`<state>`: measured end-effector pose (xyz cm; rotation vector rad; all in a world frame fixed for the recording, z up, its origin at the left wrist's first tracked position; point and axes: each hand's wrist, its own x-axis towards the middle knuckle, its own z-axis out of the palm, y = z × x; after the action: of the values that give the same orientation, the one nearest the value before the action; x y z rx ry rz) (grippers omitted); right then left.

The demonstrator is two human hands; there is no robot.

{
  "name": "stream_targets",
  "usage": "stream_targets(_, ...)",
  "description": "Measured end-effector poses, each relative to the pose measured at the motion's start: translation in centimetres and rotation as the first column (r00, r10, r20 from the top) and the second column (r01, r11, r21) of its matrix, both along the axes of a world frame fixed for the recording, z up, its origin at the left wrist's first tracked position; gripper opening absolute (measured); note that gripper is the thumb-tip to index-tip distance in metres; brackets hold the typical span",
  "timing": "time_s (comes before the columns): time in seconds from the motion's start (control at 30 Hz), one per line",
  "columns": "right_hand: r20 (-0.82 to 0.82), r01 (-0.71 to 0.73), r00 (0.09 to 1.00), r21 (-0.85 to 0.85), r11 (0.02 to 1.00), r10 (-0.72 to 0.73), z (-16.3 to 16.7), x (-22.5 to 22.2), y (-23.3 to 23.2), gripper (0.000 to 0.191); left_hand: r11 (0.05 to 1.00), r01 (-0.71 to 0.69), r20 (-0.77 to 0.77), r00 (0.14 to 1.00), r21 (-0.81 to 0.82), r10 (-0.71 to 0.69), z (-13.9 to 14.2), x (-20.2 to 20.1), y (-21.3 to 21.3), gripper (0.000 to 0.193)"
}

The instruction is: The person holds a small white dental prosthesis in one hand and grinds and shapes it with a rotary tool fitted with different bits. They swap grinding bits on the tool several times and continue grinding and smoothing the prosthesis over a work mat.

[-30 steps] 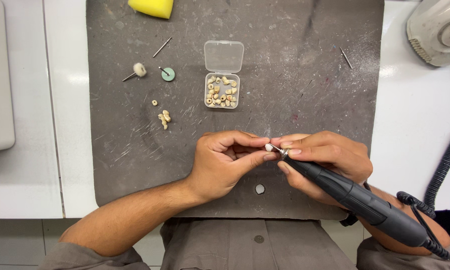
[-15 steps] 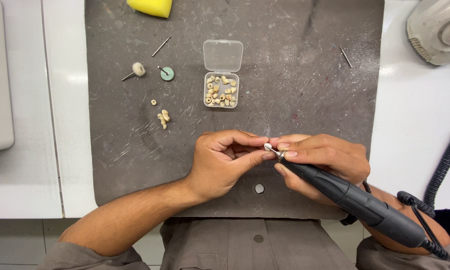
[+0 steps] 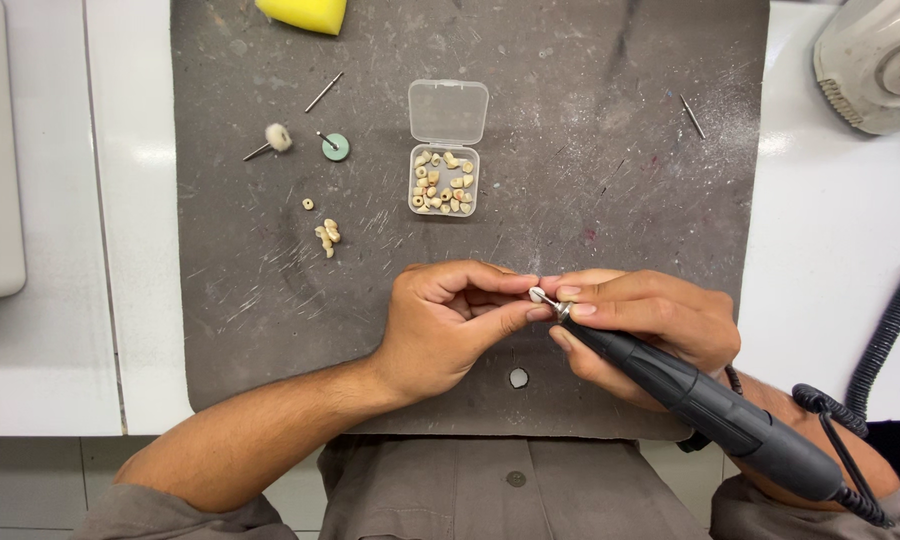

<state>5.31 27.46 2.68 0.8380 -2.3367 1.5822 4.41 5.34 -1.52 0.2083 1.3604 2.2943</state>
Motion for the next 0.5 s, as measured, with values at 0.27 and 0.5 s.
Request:
stream_targets(0.27, 0.007, 0.002, 1.000, -0.001, 1.000, -0.002, -0.03, 0.06, 0.04, 0.034, 1.000, 0.006, -0.014, 1.000, -0.010, -0.006, 0.08, -0.03, -0.15, 0.019)
stream_targets(0.5, 0.011, 0.006, 1.000, -0.021, 1.000, -0.006, -0.02, 0.08, -0.08, 0.035, 1.000, 0.007, -0.005, 1.000, 0.006, -0.007, -0.09, -0.06, -0.14, 0.019)
